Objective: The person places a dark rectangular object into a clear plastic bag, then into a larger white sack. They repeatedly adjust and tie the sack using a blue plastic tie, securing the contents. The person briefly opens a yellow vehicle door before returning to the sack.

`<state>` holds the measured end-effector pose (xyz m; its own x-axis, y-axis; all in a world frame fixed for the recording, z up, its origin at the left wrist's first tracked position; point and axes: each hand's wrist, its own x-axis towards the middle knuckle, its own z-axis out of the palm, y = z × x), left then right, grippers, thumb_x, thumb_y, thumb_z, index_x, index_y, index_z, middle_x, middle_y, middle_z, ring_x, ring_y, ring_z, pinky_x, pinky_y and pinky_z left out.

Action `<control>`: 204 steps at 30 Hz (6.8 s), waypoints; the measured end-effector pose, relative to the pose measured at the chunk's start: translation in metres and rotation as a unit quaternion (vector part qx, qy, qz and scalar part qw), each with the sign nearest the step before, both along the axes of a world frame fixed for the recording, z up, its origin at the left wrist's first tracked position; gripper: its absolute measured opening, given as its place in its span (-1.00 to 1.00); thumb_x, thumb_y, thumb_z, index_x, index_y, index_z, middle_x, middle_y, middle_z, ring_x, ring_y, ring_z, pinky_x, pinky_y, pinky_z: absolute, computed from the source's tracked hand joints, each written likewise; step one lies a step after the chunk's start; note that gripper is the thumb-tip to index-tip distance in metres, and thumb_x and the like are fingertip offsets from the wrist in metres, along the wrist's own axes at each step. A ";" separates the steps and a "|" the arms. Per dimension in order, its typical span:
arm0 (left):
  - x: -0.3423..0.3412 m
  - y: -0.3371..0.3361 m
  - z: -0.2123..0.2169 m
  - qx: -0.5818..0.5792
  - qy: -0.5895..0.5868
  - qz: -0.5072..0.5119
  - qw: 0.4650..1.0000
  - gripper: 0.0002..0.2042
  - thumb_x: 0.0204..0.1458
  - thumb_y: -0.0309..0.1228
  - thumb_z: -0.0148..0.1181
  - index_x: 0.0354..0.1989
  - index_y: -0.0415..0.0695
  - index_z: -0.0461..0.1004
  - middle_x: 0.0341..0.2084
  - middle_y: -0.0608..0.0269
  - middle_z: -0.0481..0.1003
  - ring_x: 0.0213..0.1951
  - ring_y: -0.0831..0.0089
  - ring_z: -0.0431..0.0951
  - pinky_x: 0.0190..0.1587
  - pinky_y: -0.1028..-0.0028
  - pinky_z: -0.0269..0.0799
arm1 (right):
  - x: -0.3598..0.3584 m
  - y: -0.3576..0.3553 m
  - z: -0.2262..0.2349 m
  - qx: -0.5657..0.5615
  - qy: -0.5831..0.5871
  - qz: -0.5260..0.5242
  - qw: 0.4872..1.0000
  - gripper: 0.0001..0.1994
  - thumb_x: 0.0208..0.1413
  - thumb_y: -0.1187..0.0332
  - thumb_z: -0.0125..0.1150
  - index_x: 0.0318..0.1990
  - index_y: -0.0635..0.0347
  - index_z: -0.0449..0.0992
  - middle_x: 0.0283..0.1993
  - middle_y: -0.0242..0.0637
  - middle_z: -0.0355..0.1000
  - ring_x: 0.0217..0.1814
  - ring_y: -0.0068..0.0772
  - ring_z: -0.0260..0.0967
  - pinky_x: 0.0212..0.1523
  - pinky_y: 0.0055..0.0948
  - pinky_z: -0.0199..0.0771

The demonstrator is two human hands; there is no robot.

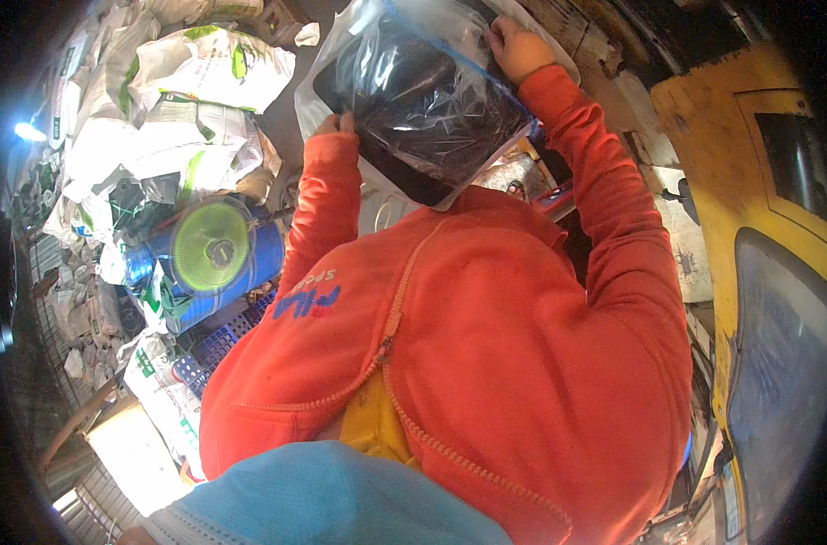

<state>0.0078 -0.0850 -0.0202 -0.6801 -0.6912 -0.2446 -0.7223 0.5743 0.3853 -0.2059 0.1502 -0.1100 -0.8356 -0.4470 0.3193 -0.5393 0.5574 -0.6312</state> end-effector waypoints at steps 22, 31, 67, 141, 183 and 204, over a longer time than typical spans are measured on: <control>0.001 0.041 0.039 -0.144 0.286 -0.239 0.917 -0.47 -0.25 -0.28 0.20 -0.06 -0.25 0.27 -0.13 -0.07 0.33 -0.08 0.00 0.33 -0.04 0.22 0.25 | 0.006 0.005 0.013 -0.024 -0.088 0.005 0.996 -0.75 0.04 0.13 0.07 -0.28 0.11 0.41 -0.46 -0.22 0.44 -0.44 -0.20 0.40 -0.40 -0.35 0.37; -0.002 0.103 -0.010 -0.159 0.067 -0.346 0.922 0.17 -0.58 0.17 0.31 0.20 -0.31 -0.12 0.21 -0.12 -0.11 0.26 -0.10 -0.29 0.16 -0.16 -0.51 | 0.027 0.025 0.057 -0.071 -0.055 -0.065 0.994 -0.80 0.00 0.24 0.11 -0.28 0.15 0.43 -0.38 -0.21 0.44 -0.40 -0.28 0.40 -0.34 -0.39 0.37; 0.004 0.119 -0.017 -0.206 0.019 -0.304 0.930 0.05 -0.52 0.23 0.22 0.13 -0.30 0.07 0.24 -0.18 -0.30 0.26 -0.15 -0.45 0.16 -0.14 -0.62 | 0.126 0.060 0.041 0.330 -0.094 0.080 0.936 -0.80 -0.13 0.30 0.07 -0.40 0.23 0.47 -0.49 -0.06 0.43 -0.43 -0.06 0.42 -0.46 -0.25 0.41; 0.094 0.021 -0.091 -0.244 0.286 -0.410 0.831 -0.90 -0.10 -0.39 0.12 -0.48 -0.15 0.49 0.06 0.14 0.25 -0.01 0.08 0.29 0.02 0.26 0.23 | 0.313 0.621 0.183 -0.434 0.225 -0.602 0.631 -0.77 -0.03 0.25 0.19 -0.52 0.25 0.45 -0.59 -0.38 0.34 -0.59 -0.53 0.24 -0.53 -0.47 0.33; 0.099 0.011 -0.123 -0.249 0.177 -0.261 0.916 -0.91 -0.20 -0.47 0.11 -0.59 -0.22 0.48 0.21 0.34 0.06 -0.14 0.16 0.39 -0.10 0.34 0.33 | -0.153 0.854 0.234 0.136 0.181 -0.499 0.837 -0.70 -0.04 0.21 -0.04 -0.17 0.15 0.41 -0.22 0.06 0.38 -0.15 0.13 0.33 -0.16 -0.10 0.34; 0.070 0.005 -0.099 -0.148 0.171 -0.205 0.952 -0.81 -0.14 -0.48 0.03 -0.30 -0.15 0.44 0.18 0.28 0.08 -0.20 0.29 0.38 -0.12 0.39 0.30 | 0.187 0.847 0.216 -0.162 0.247 -0.557 0.776 -0.75 -0.01 0.24 0.03 -0.31 0.25 0.40 -0.44 -0.19 0.39 -0.48 -0.31 0.35 -0.39 -0.37 0.34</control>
